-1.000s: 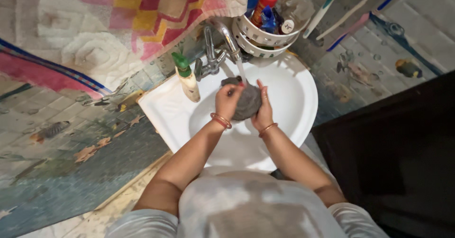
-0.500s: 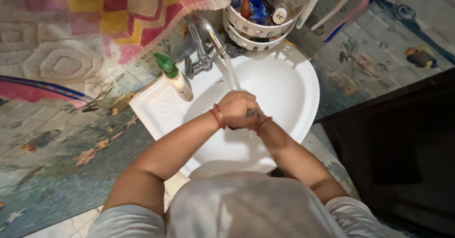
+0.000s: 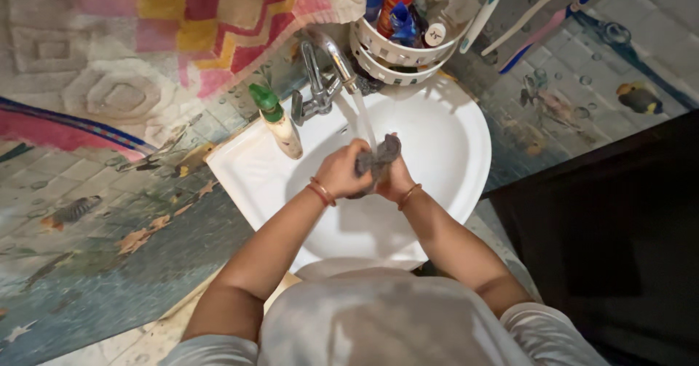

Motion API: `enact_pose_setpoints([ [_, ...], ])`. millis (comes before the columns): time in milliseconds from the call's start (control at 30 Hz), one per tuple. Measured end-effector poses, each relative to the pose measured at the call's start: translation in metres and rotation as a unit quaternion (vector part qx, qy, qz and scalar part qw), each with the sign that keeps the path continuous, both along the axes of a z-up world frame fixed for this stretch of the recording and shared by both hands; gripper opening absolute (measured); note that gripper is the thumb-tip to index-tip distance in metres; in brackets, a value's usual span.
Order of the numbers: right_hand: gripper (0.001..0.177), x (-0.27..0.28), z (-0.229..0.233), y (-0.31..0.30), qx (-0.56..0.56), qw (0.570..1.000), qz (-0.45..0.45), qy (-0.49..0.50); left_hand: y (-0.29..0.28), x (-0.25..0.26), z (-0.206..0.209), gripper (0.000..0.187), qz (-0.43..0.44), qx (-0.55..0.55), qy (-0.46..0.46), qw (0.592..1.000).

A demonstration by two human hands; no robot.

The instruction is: The person picks up a cloth from a sink, attaches it to a mop handle, and mops the marble floor in a bedroom before returning to the sink to wash the cloth under running water.

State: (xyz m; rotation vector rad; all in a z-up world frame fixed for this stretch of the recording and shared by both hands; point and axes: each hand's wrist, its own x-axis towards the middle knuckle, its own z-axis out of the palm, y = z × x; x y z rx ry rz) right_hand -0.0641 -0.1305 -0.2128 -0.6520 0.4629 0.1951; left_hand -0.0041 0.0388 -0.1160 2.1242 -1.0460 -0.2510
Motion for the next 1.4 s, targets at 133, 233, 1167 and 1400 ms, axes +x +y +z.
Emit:
enact_pose_setpoints([
  [133, 0.091, -0.010, 0.060, 0.010, 0.060, 0.998, -0.016, -0.032, 0.001, 0.016, -0.014, 0.039, 0.007, -0.116, -0.010, 0.993],
  [233, 0.067, -0.009, 0.055, 0.005, 0.001, 0.999, -0.016, -0.046, -0.003, 0.018, -0.033, 0.036, 0.024, -0.129, -0.014, 0.991],
  [1167, 0.025, -0.008, 0.080, 0.005, -0.781, 0.547, -0.115, -0.278, -0.051, 0.001, -0.146, 0.033, 0.003, -0.486, 0.692, 0.535],
  [1400, 0.026, 0.051, 0.142, -0.051, -0.619, 0.720, 0.248, -0.191, -0.054, -0.003, -0.131, 0.038, 0.116, -0.459, 0.709, 0.522],
])
